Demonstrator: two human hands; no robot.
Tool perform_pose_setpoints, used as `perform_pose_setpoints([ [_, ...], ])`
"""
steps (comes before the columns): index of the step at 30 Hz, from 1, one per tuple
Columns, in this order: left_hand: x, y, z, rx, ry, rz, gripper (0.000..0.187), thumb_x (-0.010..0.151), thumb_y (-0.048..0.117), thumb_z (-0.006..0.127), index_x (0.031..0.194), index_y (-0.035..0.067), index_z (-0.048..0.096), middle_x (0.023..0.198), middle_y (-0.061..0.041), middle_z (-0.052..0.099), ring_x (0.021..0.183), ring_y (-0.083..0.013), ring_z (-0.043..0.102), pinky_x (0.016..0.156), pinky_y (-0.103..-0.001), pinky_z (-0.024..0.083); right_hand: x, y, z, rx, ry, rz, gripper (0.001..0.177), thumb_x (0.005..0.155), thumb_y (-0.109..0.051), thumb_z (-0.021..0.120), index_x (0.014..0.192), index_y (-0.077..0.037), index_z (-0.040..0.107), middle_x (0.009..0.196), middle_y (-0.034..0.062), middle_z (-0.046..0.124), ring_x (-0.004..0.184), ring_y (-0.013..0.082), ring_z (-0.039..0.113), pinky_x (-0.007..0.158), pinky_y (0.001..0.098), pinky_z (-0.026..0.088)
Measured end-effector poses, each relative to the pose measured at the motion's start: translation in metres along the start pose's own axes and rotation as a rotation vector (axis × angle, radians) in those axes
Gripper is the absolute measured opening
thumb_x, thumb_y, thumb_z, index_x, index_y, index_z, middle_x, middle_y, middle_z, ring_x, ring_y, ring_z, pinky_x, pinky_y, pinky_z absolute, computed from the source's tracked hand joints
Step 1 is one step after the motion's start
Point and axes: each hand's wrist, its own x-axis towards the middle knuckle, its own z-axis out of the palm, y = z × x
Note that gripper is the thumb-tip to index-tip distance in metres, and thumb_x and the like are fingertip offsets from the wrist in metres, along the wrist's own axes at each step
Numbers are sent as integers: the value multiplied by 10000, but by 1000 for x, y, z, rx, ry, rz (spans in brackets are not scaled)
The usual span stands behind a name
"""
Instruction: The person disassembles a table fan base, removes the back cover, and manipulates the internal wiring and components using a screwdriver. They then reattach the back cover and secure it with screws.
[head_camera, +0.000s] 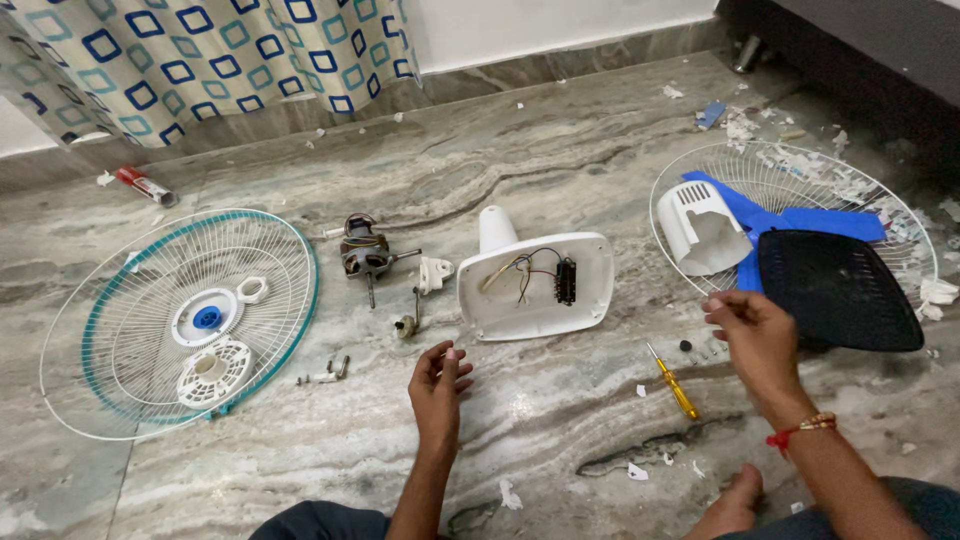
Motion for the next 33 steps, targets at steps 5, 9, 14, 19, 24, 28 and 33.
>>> perform_pose_setpoints([
  [5, -1, 3, 4, 25, -3, -4, 379, 981, 279, 625, 1271, 38, 657, 1113, -113, 742, 917, -192, 721, 749, -334, 597, -11, -12, 20, -426, -196, -151, 263, 936, -198, 722, 1119, -12, 748, 1012, 124, 784, 908, 203, 737, 788, 352, 578],
  [9, 0, 5, 6, 56, -11, -11, 368, 979, 276, 630, 1261, 41, 658, 1098, -105, 742, 906, -189, 722, 738, -328, 597, -19, -12, 27, -760, -347, -253, 343, 866, -177, 740, 1171, -25, 701, 1133, 162, 729, 993, 313, 709, 902, 424, 547],
  [14, 4, 3, 12, 47, -19, -6, 354, 980, 267, 628, 1253, 43, 657, 1087, -98, 746, 889, -193, 715, 719, -325, 586, -21, 2, 32, -848, -430, -285, 391, 851, -140, 715, 1225, -46, 652, 1171, 175, 697, 1104, 355, 664, 961, 452, 522],
  [19, 5, 6, 16, 58, -27, -17, 344, 984, 258, 623, 1248, 41, 662, 1079, -97, 744, 894, -190, 715, 724, -329, 597, -19, 11, 37, -950, -476, -268, 408, 843, -132, 708, 1237, -58, 631, 1129, 194, 691, 1086, 376, 664, 942, 457, 537],
  [24, 6, 9, 18, 57, -23, -36, 346, 981, 256, 619, 1251, 45, 666, 1074, -98, 745, 901, -192, 717, 726, -341, 596, -17, 18, 38, -1049, -464, -179, 455, 838, -170, 734, 1257, -52, 603, 1106, 232, 682, 1056, 417, 660, 910, 489, 544],
  [28, 7, 6, 18, 40, -32, -15, 345, 983, 253, 622, 1244, 32, 667, 1070, -102, 741, 891, -192, 711, 724, -336, 591, -16, 32, 37, -1090, -487, -200, 374, 830, -172, 730, 1157, -29, 617, 1044, 233, 699, 1040, 416, 668, 912, 501, 541],
  [33, 8, 1, 17, 43, -26, -31, 344, 982, 254, 627, 1234, 23, 671, 1062, -96, 743, 882, -185, 704, 722, -329, 588, -19, 44, 37, -1164, -514, -194, 200, 834, -127, 692, 997, -19, 647, 1034, 225, 696, 1040, 417, 660, 918, 508, 533],
])
